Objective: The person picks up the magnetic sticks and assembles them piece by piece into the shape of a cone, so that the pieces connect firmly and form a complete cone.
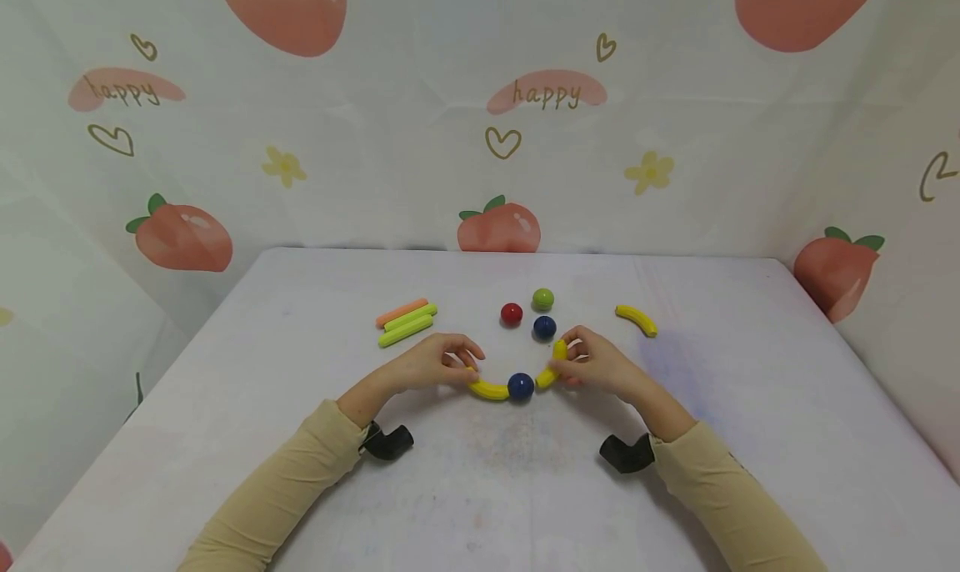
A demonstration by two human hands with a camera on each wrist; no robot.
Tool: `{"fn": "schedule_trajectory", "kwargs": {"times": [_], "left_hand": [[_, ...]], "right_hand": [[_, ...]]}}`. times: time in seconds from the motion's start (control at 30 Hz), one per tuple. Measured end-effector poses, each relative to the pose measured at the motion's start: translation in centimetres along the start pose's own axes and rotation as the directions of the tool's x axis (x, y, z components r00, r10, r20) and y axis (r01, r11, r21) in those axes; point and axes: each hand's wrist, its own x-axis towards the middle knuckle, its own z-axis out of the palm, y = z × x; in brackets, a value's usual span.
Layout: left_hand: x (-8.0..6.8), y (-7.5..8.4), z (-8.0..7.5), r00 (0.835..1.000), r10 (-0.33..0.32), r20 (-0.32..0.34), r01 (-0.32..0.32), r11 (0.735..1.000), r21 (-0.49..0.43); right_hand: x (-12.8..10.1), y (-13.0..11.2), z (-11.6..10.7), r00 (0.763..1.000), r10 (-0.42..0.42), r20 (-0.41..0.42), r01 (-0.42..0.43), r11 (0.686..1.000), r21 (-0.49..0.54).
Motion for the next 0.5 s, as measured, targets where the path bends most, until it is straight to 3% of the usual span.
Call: {"fn": "schedule_trajectory", "kwargs": {"times": [0.5], "left_hand": [[0.29,-0.07,0.37,0.999,-0.013,0.038,0.012,1.000,0.018]], "right_hand": [[-0.07,-0.09,0.14,1.000,0.003,-0.014,-0.003,1.000,-0.028]]}}
